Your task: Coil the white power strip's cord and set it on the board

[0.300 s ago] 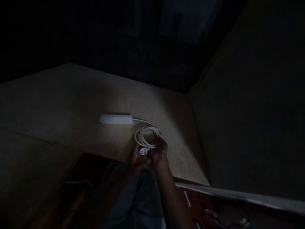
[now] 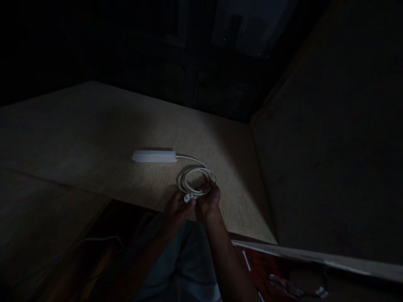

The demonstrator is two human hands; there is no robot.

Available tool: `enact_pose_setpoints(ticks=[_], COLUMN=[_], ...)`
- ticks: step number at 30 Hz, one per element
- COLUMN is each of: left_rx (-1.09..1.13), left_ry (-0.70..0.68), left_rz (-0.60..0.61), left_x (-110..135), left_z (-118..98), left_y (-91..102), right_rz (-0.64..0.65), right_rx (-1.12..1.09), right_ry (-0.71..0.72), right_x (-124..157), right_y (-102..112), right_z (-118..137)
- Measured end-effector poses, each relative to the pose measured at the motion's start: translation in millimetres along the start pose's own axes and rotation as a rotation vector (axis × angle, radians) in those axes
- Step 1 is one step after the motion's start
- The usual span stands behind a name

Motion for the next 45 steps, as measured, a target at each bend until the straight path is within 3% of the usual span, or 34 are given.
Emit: enact_pose_setpoints(ticks=[6, 15, 19, 23, 31, 34, 38, 41, 45], left_rx=[-0.08, 0.026, 0.014, -0.043, -0.185, -0.193, -0.184, -0.193, -0.176], left_ry=[0.194, 0.365, 0.348, 0.305, 0.407, 0.34, 0.158, 0.026, -0.025], left_rz=[-0.022, -0.05, -0.092, -0.127, -0.134, -0.155, -0.238, -0.234, -0.299], left_x=[4.6, 5.7, 3.0, -0.8, -3.3, -4.7, -5.3, -4.4, -4.1], left_z=[-17.6, -34.2, -38.2, -40.9, -31.6, -28.7, -22.4, -16.8, -9.8], left_y=[-0.5, -16.8, -19.4, -10.0, 3.9, 0.1, -6.7, -9.9, -9.4], right_rz=[0.011, 0.004, 0.019, 0.032, 0.042, 0.031, -0.013, -0.02, -0.049], right_rx=[-0.128, -0.138, -0.149, -0.208, -0.311, -0.308, -0.273, -0.205, -0.195], right_ry=[-0.157, -0.153, -0.181, -0.121, -0.136, -0.144, -0.158, -0.143, -0.131], right_x=[9.1, 22.3, 27.1, 24.6, 18.6, 20.1, 20.6, 19.9, 20.8], right_y=[-1.9, -13.8, -15.8, -14.2, -12.0, -11.9, -10.9, -9.5, -5.6], right_z=[0.0, 2.9, 4.4, 4.4, 1.2, 1.4, 1.5, -1.0, -10.1])
Point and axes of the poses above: each hand's wrist, its own x-axis away from the middle knuckle, its own y-axis out of the back of the hand, z = x × y, the point moved 1 cm from there along -x, towards the middle knuckle, and after that the axes turned 14 degrees about -y, right-handed, at the moved point
